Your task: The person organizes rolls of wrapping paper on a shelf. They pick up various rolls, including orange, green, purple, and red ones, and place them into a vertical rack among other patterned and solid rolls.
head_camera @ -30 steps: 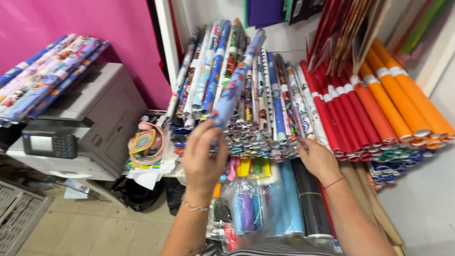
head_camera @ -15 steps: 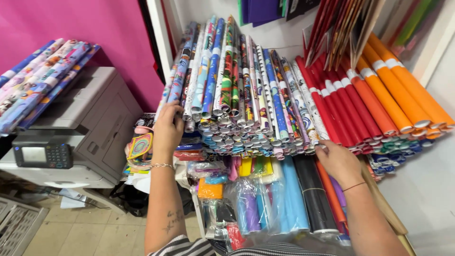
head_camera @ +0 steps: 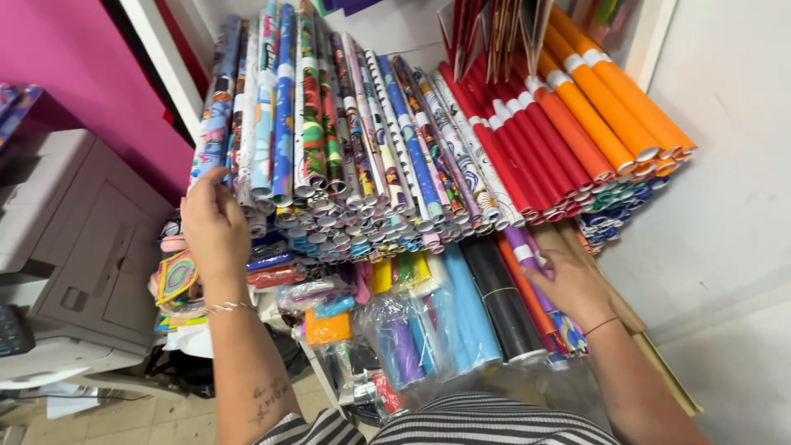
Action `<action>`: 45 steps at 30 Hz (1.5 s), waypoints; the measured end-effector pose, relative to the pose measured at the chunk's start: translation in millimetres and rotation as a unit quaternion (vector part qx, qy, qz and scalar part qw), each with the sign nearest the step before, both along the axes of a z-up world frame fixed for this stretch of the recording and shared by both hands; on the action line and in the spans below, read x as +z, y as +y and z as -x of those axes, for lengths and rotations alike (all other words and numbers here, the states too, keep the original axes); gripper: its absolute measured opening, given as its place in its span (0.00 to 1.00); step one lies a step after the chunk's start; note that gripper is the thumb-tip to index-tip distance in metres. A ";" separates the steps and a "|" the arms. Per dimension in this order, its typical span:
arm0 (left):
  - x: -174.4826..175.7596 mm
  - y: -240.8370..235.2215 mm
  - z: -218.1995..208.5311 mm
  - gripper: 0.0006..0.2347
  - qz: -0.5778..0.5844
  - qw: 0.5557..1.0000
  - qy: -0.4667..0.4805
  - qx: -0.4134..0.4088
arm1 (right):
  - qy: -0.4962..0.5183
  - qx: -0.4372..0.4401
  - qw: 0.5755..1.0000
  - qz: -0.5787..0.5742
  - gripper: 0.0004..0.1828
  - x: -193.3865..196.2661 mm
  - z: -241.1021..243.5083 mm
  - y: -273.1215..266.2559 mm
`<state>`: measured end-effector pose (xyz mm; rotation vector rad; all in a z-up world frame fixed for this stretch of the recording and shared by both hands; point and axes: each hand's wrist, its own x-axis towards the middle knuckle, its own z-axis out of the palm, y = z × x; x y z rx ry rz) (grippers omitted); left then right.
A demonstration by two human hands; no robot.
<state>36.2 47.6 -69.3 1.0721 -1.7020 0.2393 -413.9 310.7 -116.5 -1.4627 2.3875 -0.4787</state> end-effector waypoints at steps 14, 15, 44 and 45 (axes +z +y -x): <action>-134.9 68.4 389.8 0.15 -0.049 0.919 -0.249 -0.302 | -0.088 -0.023 0.994 0.055 0.38 -108.3 9.0 -7.1; -130.1 62.0 407.5 0.21 -0.115 0.888 -0.329 -0.300 | -0.098 -0.016 0.993 0.056 0.39 -114.8 12.5 -8.3; -102.0 45.8 386.5 0.14 -0.133 0.887 -0.408 -0.167 | 0.061 0.065 0.988 0.124 0.26 -124.9 59.9 -61.4; -99.4 51.1 386.4 0.15 -0.131 0.896 -0.398 -0.148 | 0.110 0.066 0.974 0.188 0.18 -127.5 65.8 -71.0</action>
